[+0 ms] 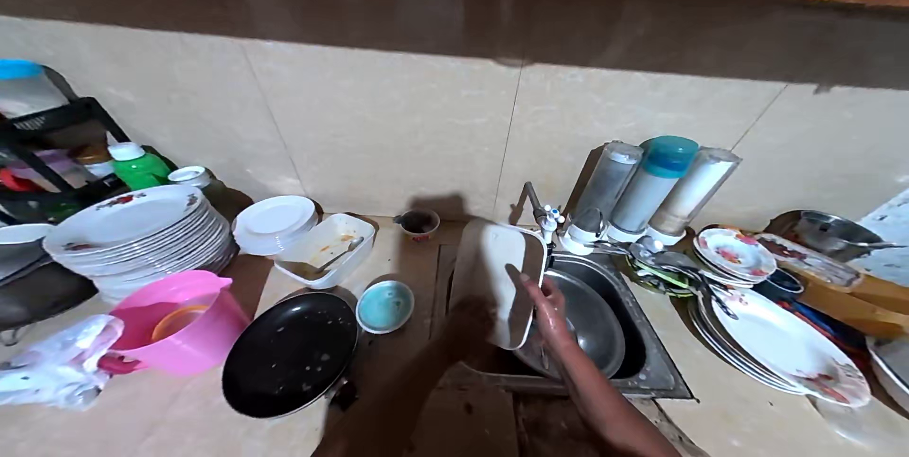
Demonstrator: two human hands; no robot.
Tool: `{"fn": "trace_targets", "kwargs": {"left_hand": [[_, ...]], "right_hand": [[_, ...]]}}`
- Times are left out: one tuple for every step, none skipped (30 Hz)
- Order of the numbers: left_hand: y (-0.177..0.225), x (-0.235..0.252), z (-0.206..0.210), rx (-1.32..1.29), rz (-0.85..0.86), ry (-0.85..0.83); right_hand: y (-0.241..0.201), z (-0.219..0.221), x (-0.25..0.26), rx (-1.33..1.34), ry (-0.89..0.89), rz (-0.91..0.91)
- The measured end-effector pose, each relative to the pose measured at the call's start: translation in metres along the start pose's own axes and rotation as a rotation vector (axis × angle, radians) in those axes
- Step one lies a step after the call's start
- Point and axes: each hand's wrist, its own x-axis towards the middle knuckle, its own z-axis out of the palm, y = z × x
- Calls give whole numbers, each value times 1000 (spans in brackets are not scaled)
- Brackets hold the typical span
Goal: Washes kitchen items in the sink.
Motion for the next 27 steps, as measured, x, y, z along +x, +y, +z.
{"fn": "trace_targets", "kwargs": {"left_hand": [[-8, -1, -6, -9, -9, -89], [-6, 2, -14, -55, -51, -166], [3, 9, -20, -133, -111, -210], [14, 16, -24, -217, -175, -210], [27, 22, -24, -295, -235, -190], [37, 24, -20, -345, -251, -124], [42, 22, -12, -345, -227, -55], [40, 17, -2, -310, -156, 27], [32, 12, 4, -249, -75, 37], [20, 8, 5, -168, 3, 8], [8, 6, 2, -76, 73, -17], [-2, 6, -6, 0, 106, -65], [-10, 8, -19, 39, 93, -150], [-16, 10, -30, 89, 86, -198], [-19, 13, -41, 127, 69, -259], [-20, 17, -49, 143, 56, -322], [-18, 20, -54, 132, 44, -397], [-15, 22, -58, 94, 24, -483], [-11, 24, -61, 40, -13, -591], [-8, 25, -63, -34, -58, -700], [-7, 25, -65, -120, -102, -788], [-8, 23, -66, -241, -158, -820], [-11, 18, -69, -403, -225, -763], [-17, 11, -76, -548, -313, -662], [-24, 3, -83, -648, -409, -519], [-34, -7, -90, -674, -509, -349], [-45, -17, -96, -610, -637, -207]], "right_hand": [[2, -2, 2, -20, -35, -21], [7, -2, 1, -12, -54, -34], [13, 0, -1, 16, -59, -50], [19, 3, -5, 51, -51, -65], [22, 7, -9, 95, -21, -85], [21, 9, -12, 131, 17, -106], [18, 9, -14, 146, 45, -130], [14, 6, -15, 138, 58, -147], [11, 3, -15, 121, 52, -155], [12, -1, -14, 115, 41, -147], [14, -3, -12, 131, 45, -128], [16, -5, -10, 168, 56, -96], [17, -5, -8, 202, 70, -63], [19, -5, -8, 227, 80, -34], [21, -4, -8, 253, 89, -1], [23, -3, -9, 284, 97, 37], [26, -2, -10, 310, 115, 87], [29, -2, -11, 326, 133, 152], [34, -2, -11, 334, 146, 225], [40, -3, -12, 331, 153, 297], [49, -5, -13, 319, 152, 351], [59, -7, -16, 293, 144, 363], [71, -11, -20, 254, 129, 335], [80, -15, -24, 213, 113, 303], [87, -19, -29, 183, 96, 287], [91, -22, -35, 173, 84, 298], [94, -23, -41, 189, 79, 333]]}}
